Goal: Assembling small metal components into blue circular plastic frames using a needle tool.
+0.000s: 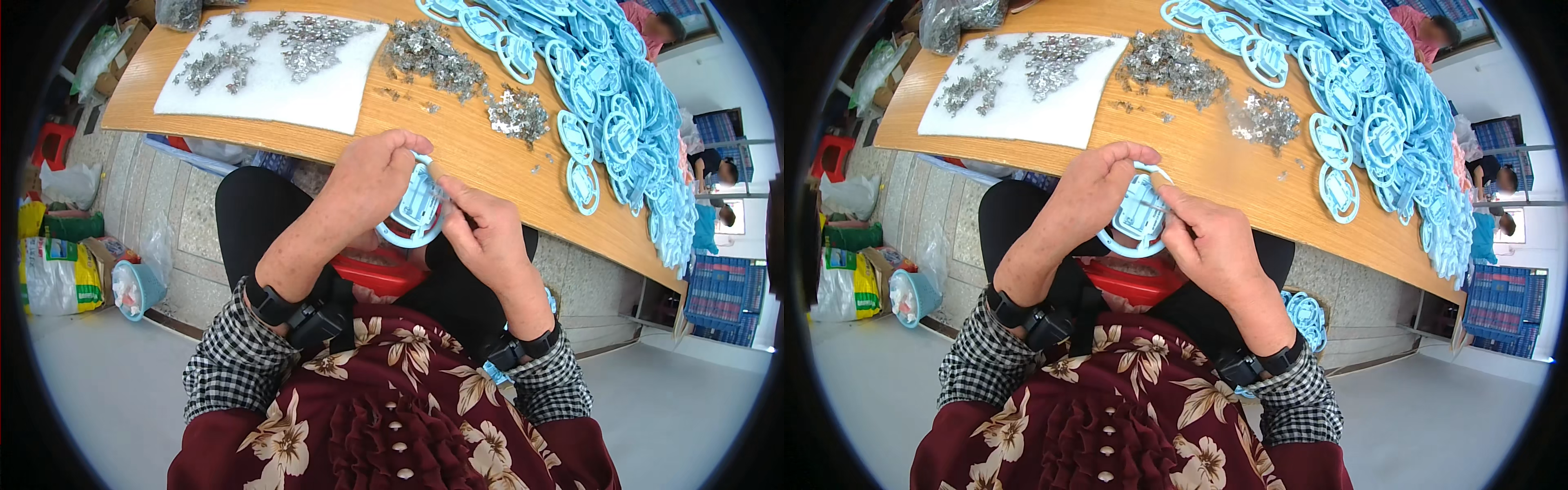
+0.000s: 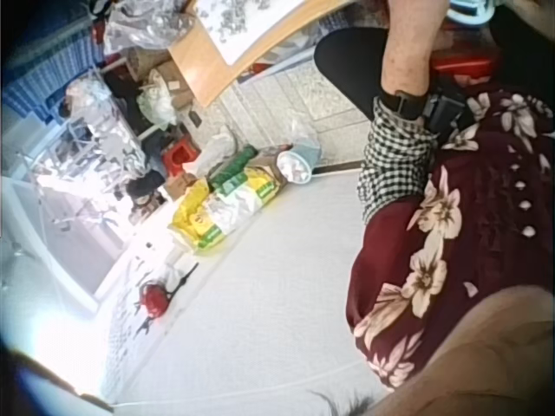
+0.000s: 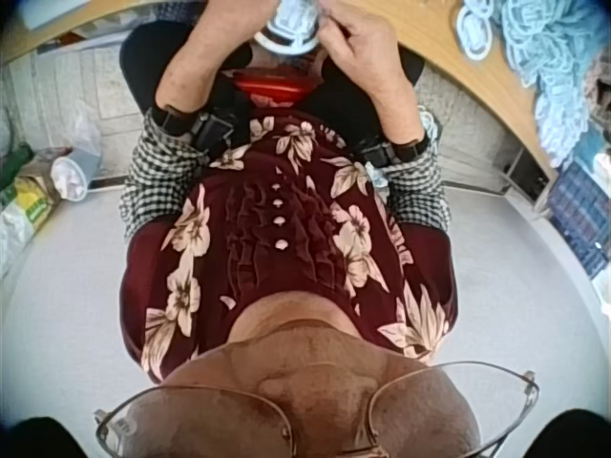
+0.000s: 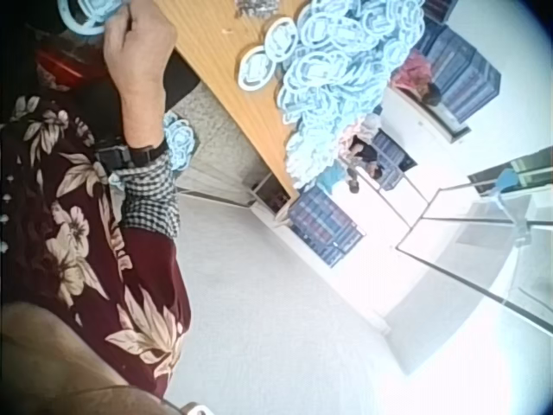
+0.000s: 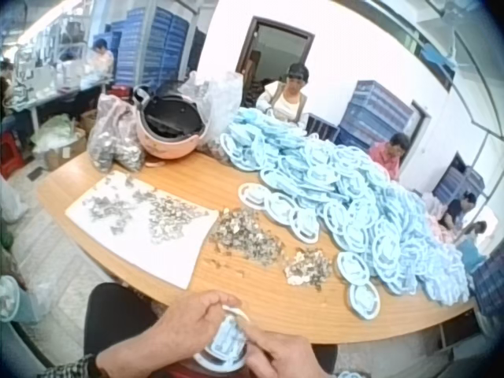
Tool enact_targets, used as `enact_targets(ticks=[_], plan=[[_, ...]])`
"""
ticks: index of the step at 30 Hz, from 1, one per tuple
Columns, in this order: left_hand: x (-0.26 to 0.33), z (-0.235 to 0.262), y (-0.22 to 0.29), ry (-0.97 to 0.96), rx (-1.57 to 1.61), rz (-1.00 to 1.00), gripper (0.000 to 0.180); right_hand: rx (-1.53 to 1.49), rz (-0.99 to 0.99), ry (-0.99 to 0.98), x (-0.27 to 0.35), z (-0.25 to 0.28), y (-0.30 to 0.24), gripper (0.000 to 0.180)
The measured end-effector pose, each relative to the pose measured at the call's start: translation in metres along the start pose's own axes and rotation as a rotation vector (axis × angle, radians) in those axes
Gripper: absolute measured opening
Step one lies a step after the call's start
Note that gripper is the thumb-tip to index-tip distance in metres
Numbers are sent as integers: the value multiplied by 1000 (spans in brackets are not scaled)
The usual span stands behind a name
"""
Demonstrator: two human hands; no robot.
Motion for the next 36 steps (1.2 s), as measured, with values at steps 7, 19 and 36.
enact_targets(ticks=[7,19,36], plan=[[0,-1,1,-40,6,57,34,256,30,-120,-4,2,-8,44],[-3,1,-2,-55,52,100,33,427,136,-87,1,1,-7,50],[24,14,20,-224,53,-177,45,-892,-598,-100,7,7,5,25]])
Point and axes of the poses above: each hand's wrist, its own x-axis away from the middle knuckle, its own z-axis out of the back of the hand, y = z × x, the point moved 1 cm from there along -x, towards the middle knuckle, and after that the axes turned 2 degrees about y, right-handed, at the moved point
